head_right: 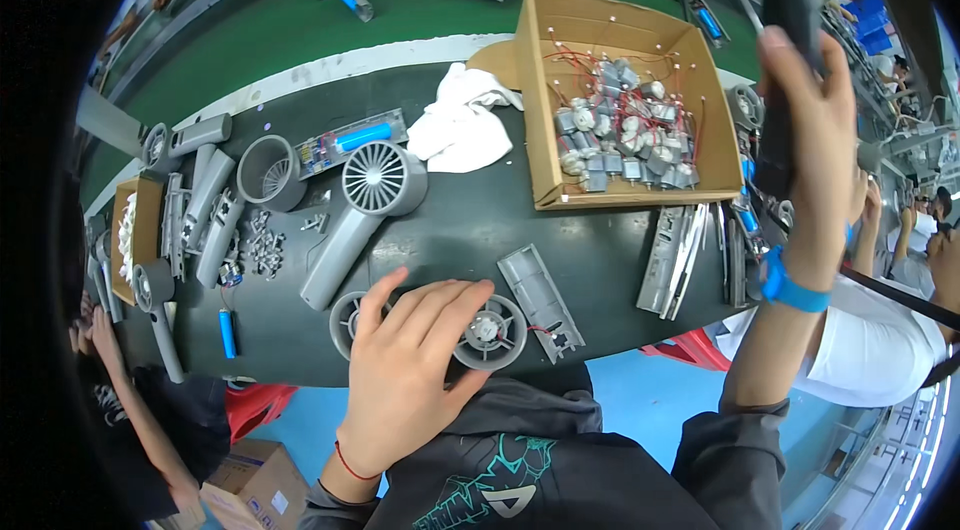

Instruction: Assembling components of handheld electronic fans using an electric screwdriver on a production line.

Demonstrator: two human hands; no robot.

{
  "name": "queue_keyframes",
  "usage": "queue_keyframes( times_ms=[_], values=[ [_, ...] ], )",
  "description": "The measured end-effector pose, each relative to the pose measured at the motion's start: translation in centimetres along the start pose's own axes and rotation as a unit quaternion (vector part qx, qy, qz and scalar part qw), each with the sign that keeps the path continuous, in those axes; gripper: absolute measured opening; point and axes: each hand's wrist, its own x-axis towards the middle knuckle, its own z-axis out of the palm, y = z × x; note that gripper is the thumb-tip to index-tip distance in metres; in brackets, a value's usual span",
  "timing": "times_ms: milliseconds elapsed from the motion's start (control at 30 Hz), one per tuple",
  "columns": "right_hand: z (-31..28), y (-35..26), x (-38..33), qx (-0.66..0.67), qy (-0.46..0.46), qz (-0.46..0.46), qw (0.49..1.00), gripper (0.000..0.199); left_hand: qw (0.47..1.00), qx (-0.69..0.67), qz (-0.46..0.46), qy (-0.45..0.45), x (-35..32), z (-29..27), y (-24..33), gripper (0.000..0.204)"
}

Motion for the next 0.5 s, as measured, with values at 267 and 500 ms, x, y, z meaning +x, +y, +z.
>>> queue_keyframes(
  times_ms=[267, 500],
  values=[
    [-2.3, -3.0, -6.0, 0.653, -0.34, 0.039, 0.676, 0.077, 1.0, 0.008, 0.0, 0.007, 0.0, 0.0, 0.1, 0.072],
    [3.2, -3.3, -6.8, 0.564, -0.534, -0.114, 0.62, 0.052, 0.999, 0.045, 0.007, 0.021, 0.1, 0.2, -0.3, 0.069]
  ],
)
